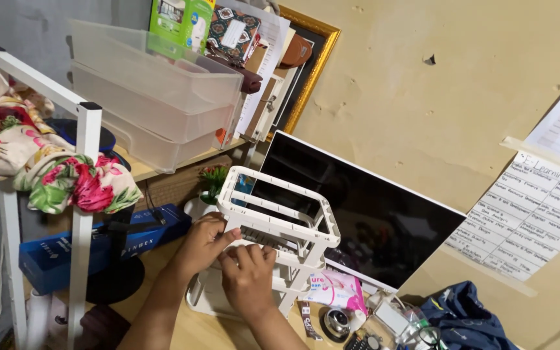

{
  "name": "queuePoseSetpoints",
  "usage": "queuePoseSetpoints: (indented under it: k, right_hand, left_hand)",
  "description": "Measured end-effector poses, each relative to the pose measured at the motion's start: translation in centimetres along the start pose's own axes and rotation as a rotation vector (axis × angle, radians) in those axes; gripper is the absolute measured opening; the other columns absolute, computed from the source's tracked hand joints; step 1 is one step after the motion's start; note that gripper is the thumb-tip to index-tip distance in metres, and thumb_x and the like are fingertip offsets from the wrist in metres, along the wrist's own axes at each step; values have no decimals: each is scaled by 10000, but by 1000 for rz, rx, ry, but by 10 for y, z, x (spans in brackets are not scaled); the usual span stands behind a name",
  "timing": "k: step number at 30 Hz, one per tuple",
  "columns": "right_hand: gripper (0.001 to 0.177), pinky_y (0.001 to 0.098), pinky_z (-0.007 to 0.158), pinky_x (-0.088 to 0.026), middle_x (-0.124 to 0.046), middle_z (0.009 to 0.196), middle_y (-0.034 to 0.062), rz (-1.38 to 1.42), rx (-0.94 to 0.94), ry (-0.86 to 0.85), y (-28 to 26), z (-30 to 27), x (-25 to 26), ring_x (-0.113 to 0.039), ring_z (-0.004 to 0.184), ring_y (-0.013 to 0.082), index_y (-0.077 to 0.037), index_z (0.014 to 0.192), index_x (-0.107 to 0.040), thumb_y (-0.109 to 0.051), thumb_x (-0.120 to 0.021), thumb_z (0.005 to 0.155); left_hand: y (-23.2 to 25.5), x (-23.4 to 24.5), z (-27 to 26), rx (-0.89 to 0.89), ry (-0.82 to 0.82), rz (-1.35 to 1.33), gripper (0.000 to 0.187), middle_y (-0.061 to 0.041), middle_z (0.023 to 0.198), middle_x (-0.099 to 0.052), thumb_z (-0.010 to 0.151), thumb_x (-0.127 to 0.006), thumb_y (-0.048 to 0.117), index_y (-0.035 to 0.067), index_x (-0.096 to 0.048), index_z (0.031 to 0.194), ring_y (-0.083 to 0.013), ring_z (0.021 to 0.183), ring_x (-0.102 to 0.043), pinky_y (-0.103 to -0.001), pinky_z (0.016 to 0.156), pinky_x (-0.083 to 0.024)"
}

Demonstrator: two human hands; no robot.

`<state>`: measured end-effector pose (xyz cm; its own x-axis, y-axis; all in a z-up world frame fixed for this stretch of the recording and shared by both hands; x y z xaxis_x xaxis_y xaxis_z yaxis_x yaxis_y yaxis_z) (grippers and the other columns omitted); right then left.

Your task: Cleaning a white plastic desk organizer with wet wipes.

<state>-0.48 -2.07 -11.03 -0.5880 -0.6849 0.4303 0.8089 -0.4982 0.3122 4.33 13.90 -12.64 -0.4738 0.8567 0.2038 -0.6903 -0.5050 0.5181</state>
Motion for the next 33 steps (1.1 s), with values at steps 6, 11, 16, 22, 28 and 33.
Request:
queuePoseSetpoints:
  k: [6, 11, 16, 22, 28, 33]
  right_hand:
    - [215, 464, 836, -366, -658, 937, -4, 111, -67, -72, -8, -39, -18, -561, 921, 247, -150, 978, -772, -111, -755, 767]
    - [301, 460, 817, -365, -658, 925, 41, 154, 7, -117, -15, -50, -7, -555, 891, 258, -68, 1046, -763, -165, -762, 761]
    - [315, 448, 808, -372, -629, 867, 56, 79, 47, -117, -10, -59, -31, -566, 859, 253, -67, 1068, -785, -132, -761, 760]
    - [317, 468, 817, -407, -666, 952, 93, 211, 20, -113, -31, -83, -44, -583, 884, 272, -39, 992, -739, -223, -811, 744]
    - [249, 446, 804, -397, -650, 958, 61, 119, 75, -113, -31, -68, -28, -580, 916, 255, -78, 967, -725, -267, -846, 860]
    - [247, 408, 791, -406, -678, 995, 60, 195, 64, -161, -30, -91, -47, -579, 912, 245, -54, 989, -743, -212, -844, 828]
  left_hand:
    - [1, 0, -1, -51, 21, 1, 399, -149, 731, -646, 908, -738, 321, -24, -671, 720, -272, 719, -620, -387, 669, -494]
    - [-5, -3, -4, 11, 40, 31, 487, -157, 637, -548, 885, -765, 348, -38, -585, 650, -280, 621, -526, -406, 606, -442]
    - [-8, -4, 1, -90, 85, 44, 531, -161, 632, -531, 899, -763, 351, -30, -528, 614, -279, 643, -526, -397, 628, -446]
    - [8, 0, -2, -20, 51, -9, 424, -155, 656, -585, 890, -761, 309, -32, -621, 681, -275, 653, -569, -391, 647, -458]
    - [9, 0, -3, -37, 58, -31, 356, -149, 699, -630, 885, -753, 299, -20, -682, 743, -276, 688, -605, -385, 655, -473]
    - [8, 0, -2, -92, 65, 24, 390, -151, 706, -623, 895, -754, 305, -17, -646, 703, -294, 703, -600, -394, 687, -475]
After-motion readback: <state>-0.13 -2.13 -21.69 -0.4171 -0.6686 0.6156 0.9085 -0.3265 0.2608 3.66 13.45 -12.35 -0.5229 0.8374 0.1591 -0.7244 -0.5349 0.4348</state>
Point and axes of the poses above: each hand's wrist, its own z-axis towards the middle knuckle, its own x-axis out of the back of the hand, y = z × x, the point moved 3 cm from there along z, towards the middle knuckle
